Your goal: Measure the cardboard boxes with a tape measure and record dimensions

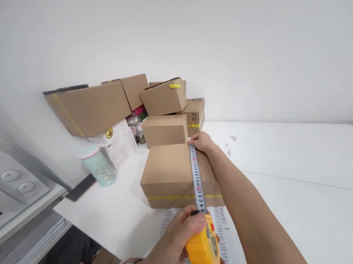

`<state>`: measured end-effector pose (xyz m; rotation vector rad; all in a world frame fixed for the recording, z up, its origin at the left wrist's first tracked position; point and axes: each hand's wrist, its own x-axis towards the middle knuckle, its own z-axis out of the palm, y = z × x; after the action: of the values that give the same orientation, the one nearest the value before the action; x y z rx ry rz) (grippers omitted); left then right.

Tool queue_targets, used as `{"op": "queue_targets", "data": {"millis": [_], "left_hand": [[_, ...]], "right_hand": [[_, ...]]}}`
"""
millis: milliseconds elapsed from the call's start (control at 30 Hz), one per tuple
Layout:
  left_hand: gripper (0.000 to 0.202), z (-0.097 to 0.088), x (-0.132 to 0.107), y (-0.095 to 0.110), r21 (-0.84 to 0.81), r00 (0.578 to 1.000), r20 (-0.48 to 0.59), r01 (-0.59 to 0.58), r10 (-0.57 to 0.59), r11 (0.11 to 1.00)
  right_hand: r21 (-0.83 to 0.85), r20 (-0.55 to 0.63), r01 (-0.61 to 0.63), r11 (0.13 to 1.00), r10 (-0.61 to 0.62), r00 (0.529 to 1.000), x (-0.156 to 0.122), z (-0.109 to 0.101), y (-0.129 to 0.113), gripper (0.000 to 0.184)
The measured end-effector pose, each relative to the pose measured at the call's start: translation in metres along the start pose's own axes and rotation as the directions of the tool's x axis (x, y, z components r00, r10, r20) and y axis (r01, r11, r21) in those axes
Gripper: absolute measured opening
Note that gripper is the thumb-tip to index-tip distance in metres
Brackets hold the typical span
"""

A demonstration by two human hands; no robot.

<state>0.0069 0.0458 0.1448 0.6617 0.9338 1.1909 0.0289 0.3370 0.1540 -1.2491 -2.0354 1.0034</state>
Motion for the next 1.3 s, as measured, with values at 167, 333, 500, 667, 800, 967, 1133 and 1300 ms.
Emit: {"op": "queue_targets", "data": {"millis": [167,333,500,667,800,967,1133,1300], "left_hand": [[0.042,-0.001,0.001,-0.002,0.003,1.0,0.006,-0.01,0.01,1.0],[0.045,-0.003,0.001,0.002,0.064,0.999,-0.025,0.033,-0.032,0.997],[0.049,-0.024,-0.03,0.017,0.084,0.989,-0.03,-0.14,0.143,0.987],[0.066,-0.071,-0.076,0.029,0.243,0.868,-0.352,-0.276,0.35,0.93],[0.067,-0.108,-0.081,0.029,0.401,0.696,-0.535,-0.289,0.479,0.869],[0.059,-0.128,-0.055,0.022,0.369,0.725,-0.532,-0.266,0.437,0.89],[0.054,-0.124,-0.039,0.033,0.346,0.803,-0.447,-0.251,0.394,0.904],[0.048,-0.122,-0.031,0.079,0.354,0.856,-0.26,-0.345,0.446,0.869]], "right_hand": [[0.027,-0.005,-0.001,1.0,0.001,1.0,-0.001,0.001,-0.002,0.011],[0.095,0.009,-0.006,0.995,0.005,1.0,-0.01,-0.007,-0.012,0.021],[0.394,-0.124,0.122,0.911,-0.079,0.989,-0.04,-0.044,-0.008,0.035],[0.506,-0.325,0.106,0.856,0.075,0.943,-0.106,-0.065,0.048,0.037],[0.487,-0.216,-0.053,0.872,0.179,0.96,-0.166,-0.048,0.094,0.041],[0.479,0.043,-0.086,0.874,0.074,0.996,-0.211,-0.022,0.095,0.052],[0.405,0.039,-0.007,0.914,-0.01,0.999,-0.217,-0.019,0.069,0.056],[0.259,-0.189,0.036,0.965,0.014,0.982,-0.202,-0.034,0.04,0.065]]}}
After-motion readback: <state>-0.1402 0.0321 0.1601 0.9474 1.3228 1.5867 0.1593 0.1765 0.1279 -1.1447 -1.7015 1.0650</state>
